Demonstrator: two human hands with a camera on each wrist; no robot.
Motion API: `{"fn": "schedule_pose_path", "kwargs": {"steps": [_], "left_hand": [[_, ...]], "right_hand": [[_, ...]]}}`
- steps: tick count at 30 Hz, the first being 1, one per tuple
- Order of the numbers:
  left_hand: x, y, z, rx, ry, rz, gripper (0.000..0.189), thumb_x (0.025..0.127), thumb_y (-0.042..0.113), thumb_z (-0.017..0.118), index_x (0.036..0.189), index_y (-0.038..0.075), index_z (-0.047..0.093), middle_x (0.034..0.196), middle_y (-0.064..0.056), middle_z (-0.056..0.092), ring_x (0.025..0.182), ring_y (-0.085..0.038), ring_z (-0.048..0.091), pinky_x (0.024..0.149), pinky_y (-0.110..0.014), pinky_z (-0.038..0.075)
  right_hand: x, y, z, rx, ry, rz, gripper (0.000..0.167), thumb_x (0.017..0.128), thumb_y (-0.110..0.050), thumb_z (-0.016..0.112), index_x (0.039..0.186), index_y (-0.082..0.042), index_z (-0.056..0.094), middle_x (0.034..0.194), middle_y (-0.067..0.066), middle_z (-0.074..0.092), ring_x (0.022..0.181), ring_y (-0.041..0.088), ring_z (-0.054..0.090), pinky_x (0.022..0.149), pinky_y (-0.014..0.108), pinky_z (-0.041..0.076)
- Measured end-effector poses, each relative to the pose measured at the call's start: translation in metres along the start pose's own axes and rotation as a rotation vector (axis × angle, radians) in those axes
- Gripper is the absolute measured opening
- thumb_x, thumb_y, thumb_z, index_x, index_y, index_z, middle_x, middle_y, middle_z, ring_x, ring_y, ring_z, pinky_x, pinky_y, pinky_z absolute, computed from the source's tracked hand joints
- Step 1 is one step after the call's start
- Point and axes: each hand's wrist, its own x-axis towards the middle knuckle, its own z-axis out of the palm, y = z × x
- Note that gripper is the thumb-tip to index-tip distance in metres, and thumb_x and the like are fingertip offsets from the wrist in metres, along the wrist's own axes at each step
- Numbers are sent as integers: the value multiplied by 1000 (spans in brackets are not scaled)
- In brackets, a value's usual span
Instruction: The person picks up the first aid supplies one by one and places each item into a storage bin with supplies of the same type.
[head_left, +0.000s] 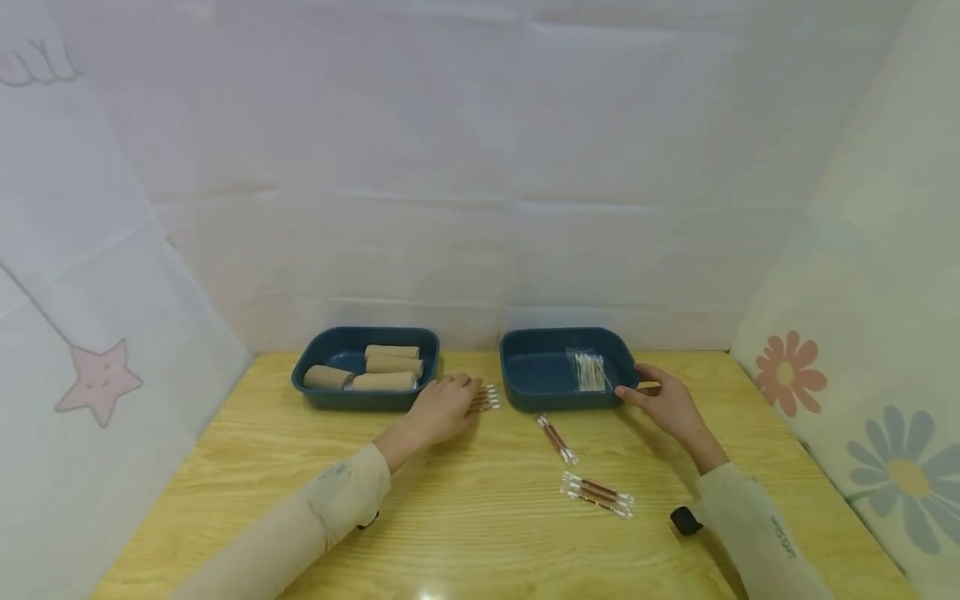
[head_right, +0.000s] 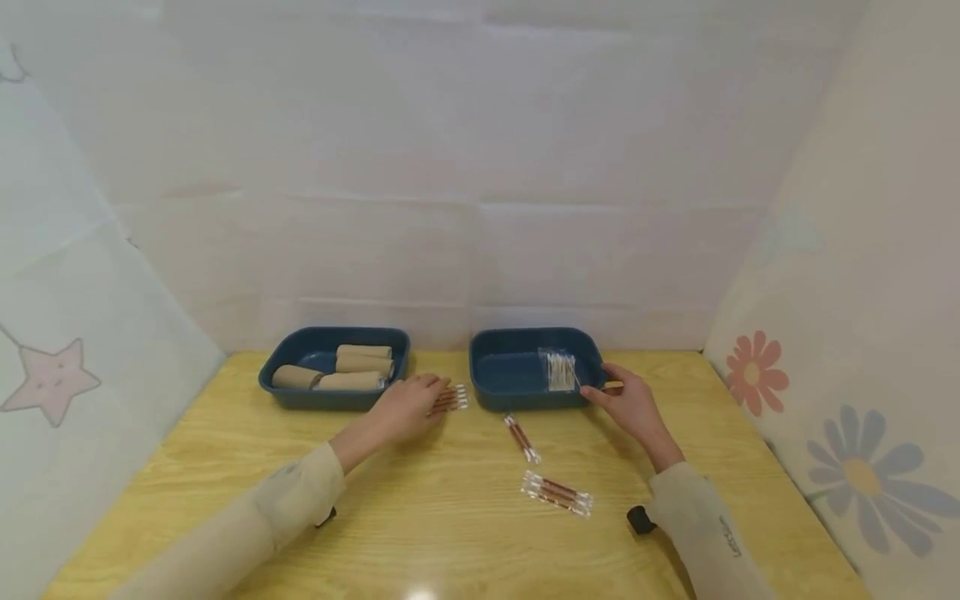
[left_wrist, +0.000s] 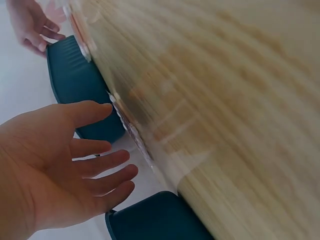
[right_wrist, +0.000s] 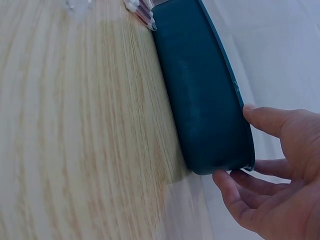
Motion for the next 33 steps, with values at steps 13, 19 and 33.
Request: {"fn": "schedule_pose_path", "kwargs": {"steps": [13,19,33], "left_hand": [[7,-5,9,41,-42,-5,43,99,30,71,132,4,64,120,-15,63,107,-36,61,88,-51,52],[9,-6,10,29,-59,-34,28,99,27,69,118,6,71,107,-11,63,95,-32,62,80,-48,53],[10,-9,10,-46,-39,-58,16,99,26,71,96,10,72,86,-5,59,77,-24,62,63,-42,55]], "right_hand": [[2,1,2,8,14,-3,88,95,-49,72,158,-1,34,157,25,35,124,43,55,89,54,54],[2,1,2,6,12,-3,89,94,-50,71,158,0,34,156,27,37,123,44,57,89,53,54],[1,-1,2,8,19,3,86,96,-46,71,158,1,34,154,29,38,124,45,56,89,54,54]]}}
